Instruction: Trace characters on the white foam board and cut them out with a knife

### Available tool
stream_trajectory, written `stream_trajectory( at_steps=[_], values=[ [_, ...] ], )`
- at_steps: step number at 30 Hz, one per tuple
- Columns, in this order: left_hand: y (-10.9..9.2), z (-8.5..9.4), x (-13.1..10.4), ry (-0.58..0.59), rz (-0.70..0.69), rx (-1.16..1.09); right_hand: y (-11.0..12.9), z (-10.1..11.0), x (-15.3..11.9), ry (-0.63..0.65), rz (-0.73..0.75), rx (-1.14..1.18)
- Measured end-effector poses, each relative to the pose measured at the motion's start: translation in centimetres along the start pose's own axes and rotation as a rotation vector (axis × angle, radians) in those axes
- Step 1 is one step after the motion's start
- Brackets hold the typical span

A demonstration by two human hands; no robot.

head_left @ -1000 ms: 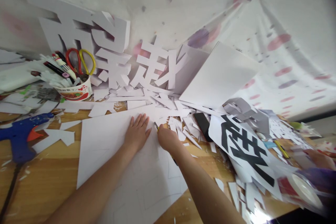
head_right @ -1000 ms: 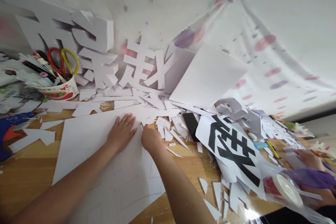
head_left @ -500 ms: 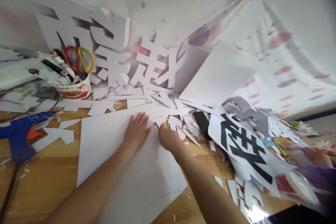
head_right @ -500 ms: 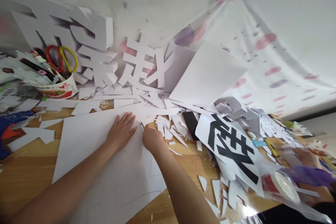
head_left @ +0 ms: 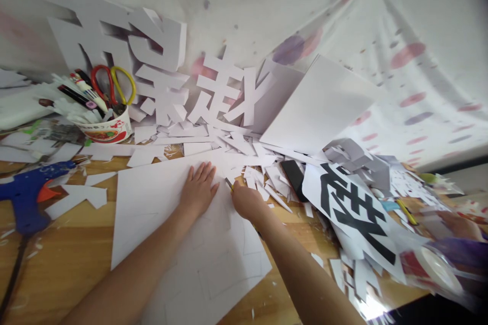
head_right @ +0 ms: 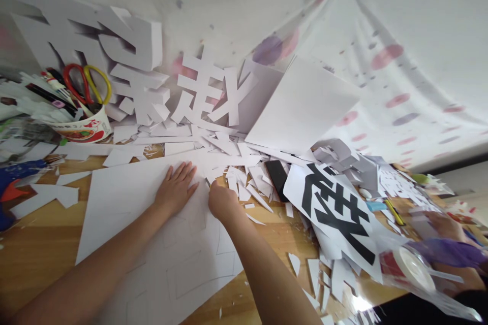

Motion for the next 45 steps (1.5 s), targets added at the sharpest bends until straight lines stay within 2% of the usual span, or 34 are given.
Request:
stream_trajectory(
  at_steps=[35, 45],
  values=[
    [-0.1, 0.1, 0.0, 0.010, -0.003, 0.026, -0.5, -0.5, -0.9, 0.064, -0.006, 0.034],
    [-0.3, 0.2, -0.1, -0.011, -0.013, 0.041, -0.5, -0.6, -1.6, 0.045, -0.002, 0.041]
  ],
)
Point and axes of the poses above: each hand's wrist, its own x-axis towards the middle knuckle, its own z-axis out of the back of the hand, y = z × x, the point moved 2 cm from there along x, towards the middle knuckle, and after that the axes turned 2 degrees about -z, right-handed, at the moved point
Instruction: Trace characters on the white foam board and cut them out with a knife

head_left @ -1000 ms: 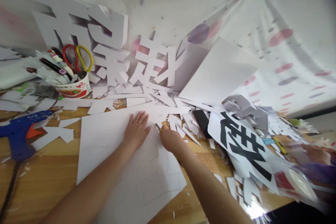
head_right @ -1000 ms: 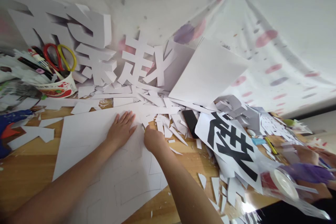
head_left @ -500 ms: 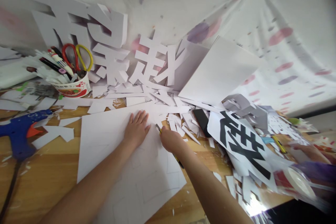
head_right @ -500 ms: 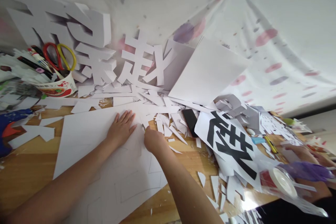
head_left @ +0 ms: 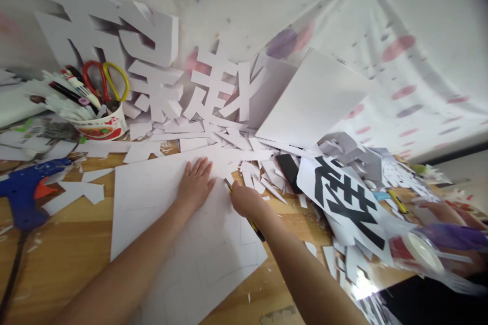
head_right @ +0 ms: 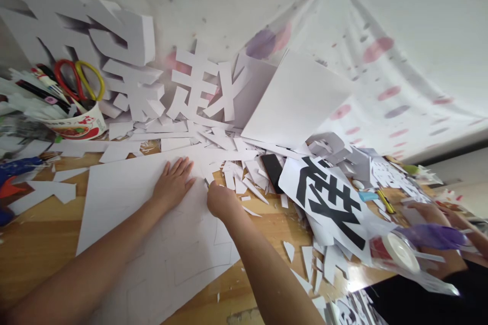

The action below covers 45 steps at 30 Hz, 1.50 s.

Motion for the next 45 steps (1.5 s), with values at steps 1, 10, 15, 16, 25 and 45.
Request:
stream_trajectory(
  at_steps=[1, 10, 15, 16, 25, 45],
  values=[
    [0.0, 0.0, 0.0, 0.003, 0.000, -0.002, 0.0, 0.0, 0.0, 0.001, 0.003, 0.001],
    [0.1, 0.0, -0.1, -0.010, -0.005, -0.015, 0.2, 0.4, -0.7, 0.027, -0.008, -0.016],
    [0.0, 0.1, -0.1, -0.012, -0.005, -0.033, 0.3, 0.6, -1.3, 0.037, -0.011, -0.023],
    [0.0, 0.1, -0.1, -0.014, -0.006, -0.034, 0.3, 0.6, -1.4, 0.040, -0.014, -0.026],
    [0.1, 0.1, -0.1, -0.024, -0.012, -0.045, 0.0, 0.0, -1.6, 0.061, -0.038, -0.043],
    [0.2, -0.3, 0.1, -0.012, -0.007, -0.052, -0.7, -0.8, -2.0, 0.021, -0.034, -0.070]
  ],
)
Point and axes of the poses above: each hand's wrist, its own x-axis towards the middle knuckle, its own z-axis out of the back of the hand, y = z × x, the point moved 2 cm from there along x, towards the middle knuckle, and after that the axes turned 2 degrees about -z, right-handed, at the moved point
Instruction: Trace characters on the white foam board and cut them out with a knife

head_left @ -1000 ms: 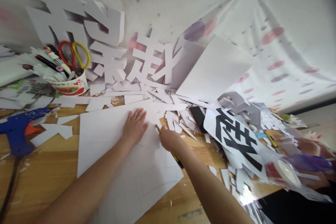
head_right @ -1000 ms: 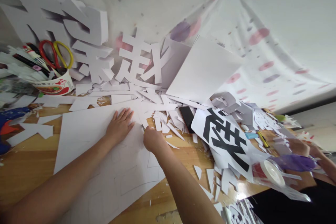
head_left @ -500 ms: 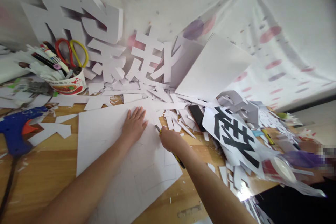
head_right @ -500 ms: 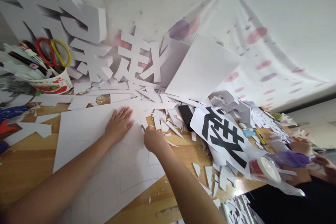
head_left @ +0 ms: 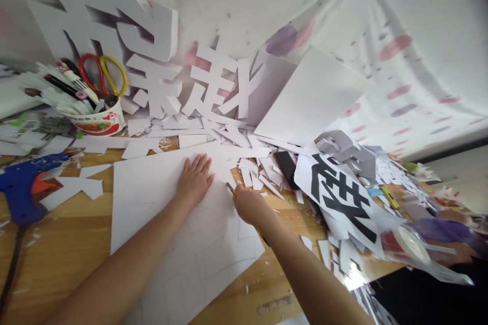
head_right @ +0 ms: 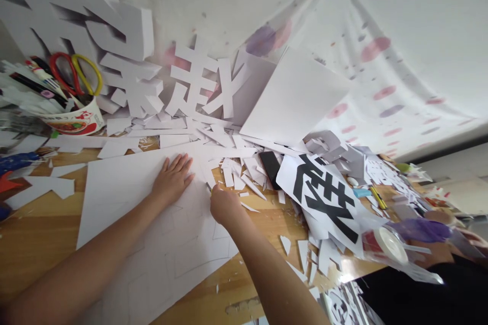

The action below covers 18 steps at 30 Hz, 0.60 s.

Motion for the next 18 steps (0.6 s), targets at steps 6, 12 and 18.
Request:
stream_trajectory(
  at_steps=[6, 12, 18],
  values=[
    [0.00, 0.09, 0.01, 0.021, 0.004, 0.004, -0.02, -0.02, -0.21, -0.002, 0.009, -0.019],
    [-0.04, 0.10, 0.04, 0.013, 0.004, 0.010, -0.15, -0.16, -0.47, 0.001, 0.020, 0.001],
    [-0.02, 0.08, 0.06, 0.014, 0.003, 0.011, -0.15, -0.07, -0.88, 0.014, 0.012, 0.018]
  ],
)
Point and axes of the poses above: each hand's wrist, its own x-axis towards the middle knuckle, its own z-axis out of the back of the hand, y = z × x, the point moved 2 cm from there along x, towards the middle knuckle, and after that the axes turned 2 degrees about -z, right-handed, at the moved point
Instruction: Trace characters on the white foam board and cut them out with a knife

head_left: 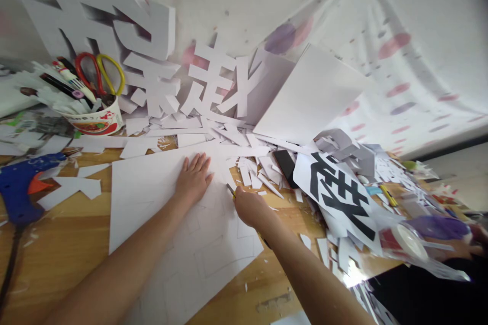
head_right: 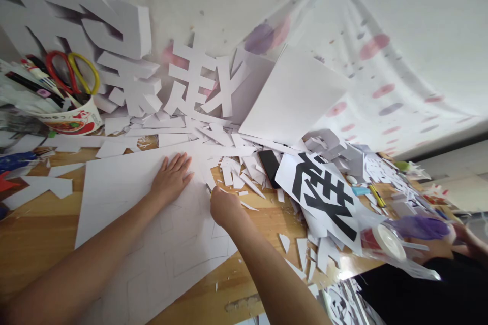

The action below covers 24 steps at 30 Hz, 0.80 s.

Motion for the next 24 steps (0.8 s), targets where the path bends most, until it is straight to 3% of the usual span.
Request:
stream_trajectory(
  at_steps=[24],
  values=[
    [0.0, -0.1, 0.1, 0.011, -0.002, 0.023, -0.3, -1.3, -0.4, 0.003, -0.010, 0.013]
  ],
)
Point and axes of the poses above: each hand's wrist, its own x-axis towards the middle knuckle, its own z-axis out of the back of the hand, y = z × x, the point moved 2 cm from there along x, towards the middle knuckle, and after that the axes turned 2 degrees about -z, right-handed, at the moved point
